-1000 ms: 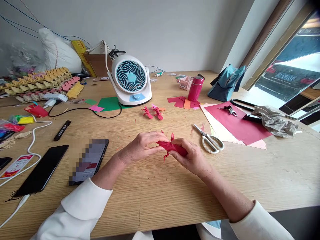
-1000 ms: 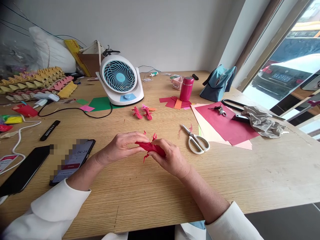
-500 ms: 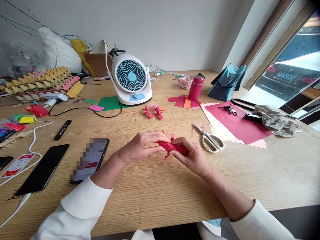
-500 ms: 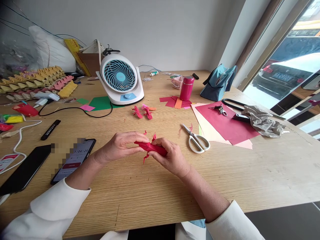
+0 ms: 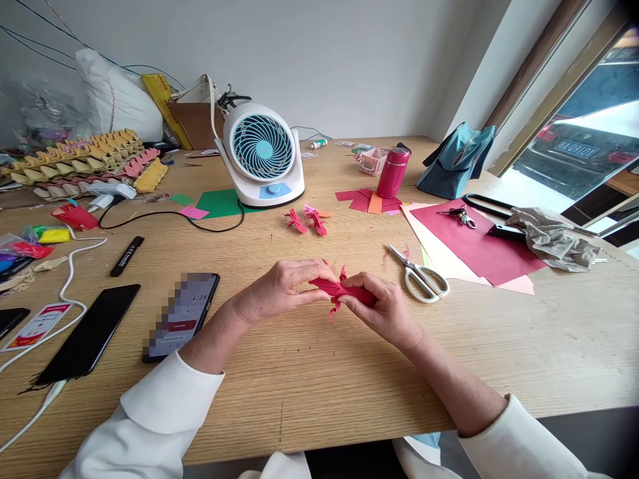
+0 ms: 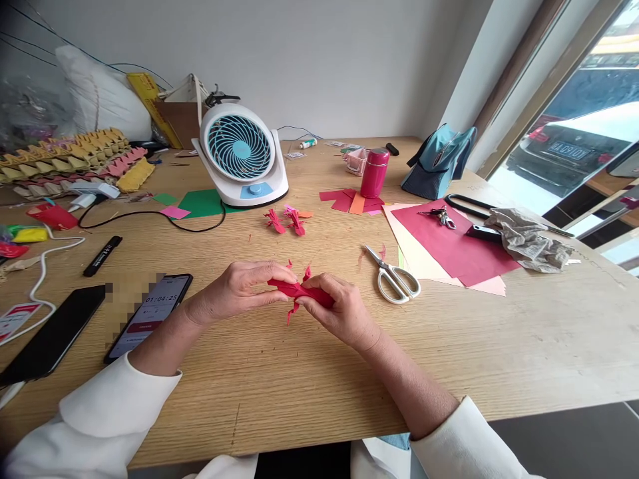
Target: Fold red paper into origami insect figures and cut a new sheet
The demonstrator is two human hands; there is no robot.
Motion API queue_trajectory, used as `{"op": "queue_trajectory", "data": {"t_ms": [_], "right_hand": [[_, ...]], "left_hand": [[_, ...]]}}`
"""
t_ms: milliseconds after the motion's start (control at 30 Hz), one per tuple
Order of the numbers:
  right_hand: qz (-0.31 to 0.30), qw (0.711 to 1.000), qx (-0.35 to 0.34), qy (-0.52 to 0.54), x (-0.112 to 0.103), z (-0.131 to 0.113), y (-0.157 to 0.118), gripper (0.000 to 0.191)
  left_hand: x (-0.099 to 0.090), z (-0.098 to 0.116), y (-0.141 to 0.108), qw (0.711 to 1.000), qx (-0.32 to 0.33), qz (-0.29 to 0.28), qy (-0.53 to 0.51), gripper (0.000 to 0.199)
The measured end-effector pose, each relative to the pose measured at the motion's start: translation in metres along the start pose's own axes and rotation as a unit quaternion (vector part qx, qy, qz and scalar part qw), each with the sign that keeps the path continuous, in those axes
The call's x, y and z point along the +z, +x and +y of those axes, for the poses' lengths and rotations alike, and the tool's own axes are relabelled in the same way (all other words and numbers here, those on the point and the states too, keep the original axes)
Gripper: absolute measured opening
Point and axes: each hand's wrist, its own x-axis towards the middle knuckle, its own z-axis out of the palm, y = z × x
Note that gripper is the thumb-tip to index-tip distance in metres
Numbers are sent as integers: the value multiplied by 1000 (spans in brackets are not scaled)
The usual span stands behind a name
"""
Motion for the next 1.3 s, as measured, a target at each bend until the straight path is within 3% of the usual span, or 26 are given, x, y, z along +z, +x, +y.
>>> {"op": "queue_trajectory", "data": {"t_ms": [233,567,867,1067,1300], "right_hand": [[-11,1000,-11,-8,-1,0,0,12],[-63,998,15,22,-8,1,2,19],[-51,995,54,72,-7,1,2,26],[-52,939,196,276,-7,1,7,32],[-70,898,239,362,-2,7,9,37]], "left_hand": [[1,5,2,1000,20,-14,6,18],[0,3,2,998,49,24,16,17],[2,3,2,994,87,31,61,17],[0,6,3,991,84,55,91,21],[-2,6,3,992,91,31,77,21]]}}
